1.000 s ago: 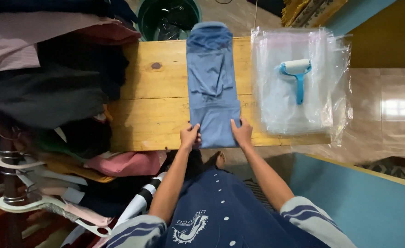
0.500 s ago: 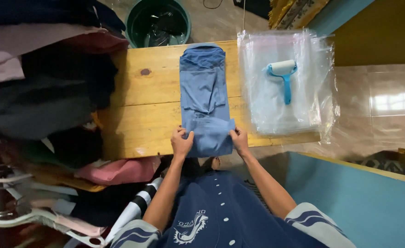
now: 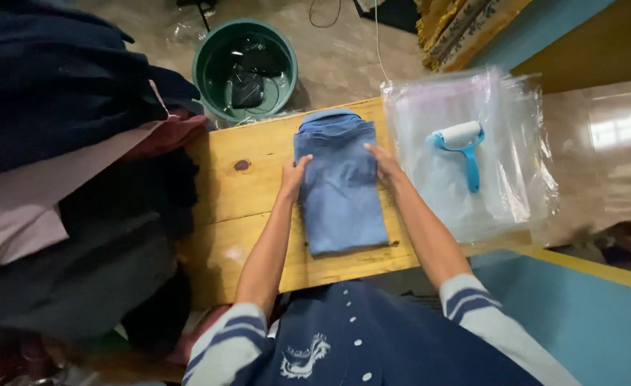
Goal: The person lays a blue shirt on a wooden table, smooths it out, and uses a lint roller to clean the surface. They then fold the shirt neatly into a compact rectangle and roll it over the folded garment again before placing it aside.
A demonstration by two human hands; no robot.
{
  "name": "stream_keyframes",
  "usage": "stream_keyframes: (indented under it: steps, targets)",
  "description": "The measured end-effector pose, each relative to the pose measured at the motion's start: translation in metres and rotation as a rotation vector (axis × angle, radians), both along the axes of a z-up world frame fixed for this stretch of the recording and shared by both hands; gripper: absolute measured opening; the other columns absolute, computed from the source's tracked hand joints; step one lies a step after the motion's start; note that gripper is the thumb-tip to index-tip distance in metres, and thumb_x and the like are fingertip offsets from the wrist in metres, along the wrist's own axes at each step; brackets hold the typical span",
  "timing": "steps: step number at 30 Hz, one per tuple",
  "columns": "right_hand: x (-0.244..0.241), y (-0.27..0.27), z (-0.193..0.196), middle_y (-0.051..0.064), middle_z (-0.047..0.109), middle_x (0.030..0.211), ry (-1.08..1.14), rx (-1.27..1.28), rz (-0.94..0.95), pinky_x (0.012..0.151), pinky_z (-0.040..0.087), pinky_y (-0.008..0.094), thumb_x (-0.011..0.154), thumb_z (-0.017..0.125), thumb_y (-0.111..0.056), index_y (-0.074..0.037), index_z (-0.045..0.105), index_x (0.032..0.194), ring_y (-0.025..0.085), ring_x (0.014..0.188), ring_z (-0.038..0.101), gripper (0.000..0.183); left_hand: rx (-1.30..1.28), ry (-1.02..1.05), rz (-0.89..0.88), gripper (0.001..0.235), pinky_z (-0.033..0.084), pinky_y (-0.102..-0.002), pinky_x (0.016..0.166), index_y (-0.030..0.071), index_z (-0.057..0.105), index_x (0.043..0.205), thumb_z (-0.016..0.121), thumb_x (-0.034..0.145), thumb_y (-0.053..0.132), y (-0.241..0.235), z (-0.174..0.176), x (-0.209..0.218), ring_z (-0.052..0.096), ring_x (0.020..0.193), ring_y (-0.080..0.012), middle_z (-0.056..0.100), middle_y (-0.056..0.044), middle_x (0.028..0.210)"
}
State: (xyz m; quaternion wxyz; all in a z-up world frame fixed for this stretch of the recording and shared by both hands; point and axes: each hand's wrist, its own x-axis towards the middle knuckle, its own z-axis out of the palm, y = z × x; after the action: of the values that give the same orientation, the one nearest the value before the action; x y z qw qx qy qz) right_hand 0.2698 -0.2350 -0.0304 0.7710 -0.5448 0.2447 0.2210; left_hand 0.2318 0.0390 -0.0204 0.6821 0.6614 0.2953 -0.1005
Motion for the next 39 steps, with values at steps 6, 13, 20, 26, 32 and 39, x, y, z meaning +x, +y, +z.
stream_keyframes:
  steps: [6,13,20,26,32,39]
  targets:
    - [0.023,0.0,0.004,0.024,0.07,0.12,-0.03,-0.509,0.17,0.088,0.058,0.05,0.092,0.081,-0.051,-0.004,0.067,0.132,0.037,0.114,0.068,0.063,0.028,0.106,-0.062,0.056,0.055,-0.046,0.096,0.001,0.068,0.132,0.079,0.09,0.036,-0.001,0.044,0.024,0.064,0.123,-0.0327,0.069,-0.024,0.127]
    - [0.057,-0.006,-0.006,0.01,0.07,0.093,-0.016,-0.262,-0.116,0.075,0.057,0.041,0.08,0.082,-0.033,-0.013,0.077,0.102,0.024,0.089,0.069,0.03,-0.029,-0.025,-0.048,0.034,0.053,-0.037,0.091,0.015,0.078,0.112,0.08,0.079,0.024,0.029,-0.022,0.055,0.065,0.103,-0.0194,0.072,-0.006,0.106]
    - [0.066,0.005,0.0,0.007,0.075,0.102,-0.013,-0.732,0.16,0.083,0.056,0.038,0.088,0.073,-0.061,-0.019,0.078,0.111,0.024,0.103,0.07,0.049,0.053,0.14,0.105,0.032,0.054,-0.035,0.076,0.014,0.078,0.104,0.078,0.085,0.039,0.031,-0.038,0.06,0.066,0.094,-0.0186,0.071,-0.006,0.097]
    - [0.064,0.003,-0.006,0.015,0.073,0.094,-0.068,-0.822,0.144,0.08,0.053,0.043,0.095,0.064,-0.052,-0.01,0.077,0.095,0.031,0.097,0.071,0.044,0.257,0.145,0.186,0.033,0.051,-0.035,0.068,0.014,0.08,0.092,0.079,0.081,0.045,0.021,-0.049,0.065,0.068,0.08,-0.0208,0.071,-0.005,0.079]
    - [0.057,0.031,0.059,0.019,0.073,0.113,-0.165,-0.991,0.126,0.095,0.054,0.048,0.095,0.063,-0.046,-0.011,0.061,0.126,0.036,0.114,0.069,0.046,0.508,0.152,0.181,0.038,0.052,-0.047,0.082,0.021,0.063,0.111,0.073,0.082,0.044,0.001,-0.012,0.066,0.069,0.095,-0.0286,0.07,-0.004,0.093]
    - [-0.003,0.076,0.084,0.033,0.022,0.165,-0.775,-1.366,0.294,0.118,0.02,0.065,0.104,0.053,-0.024,0.001,0.029,0.162,0.052,0.149,0.025,0.067,1.194,-0.401,-0.274,0.059,0.016,-0.07,0.115,0.015,0.045,0.156,0.051,0.099,0.029,-0.081,0.082,0.014,0.023,0.154,-0.0432,0.028,-0.022,0.167]
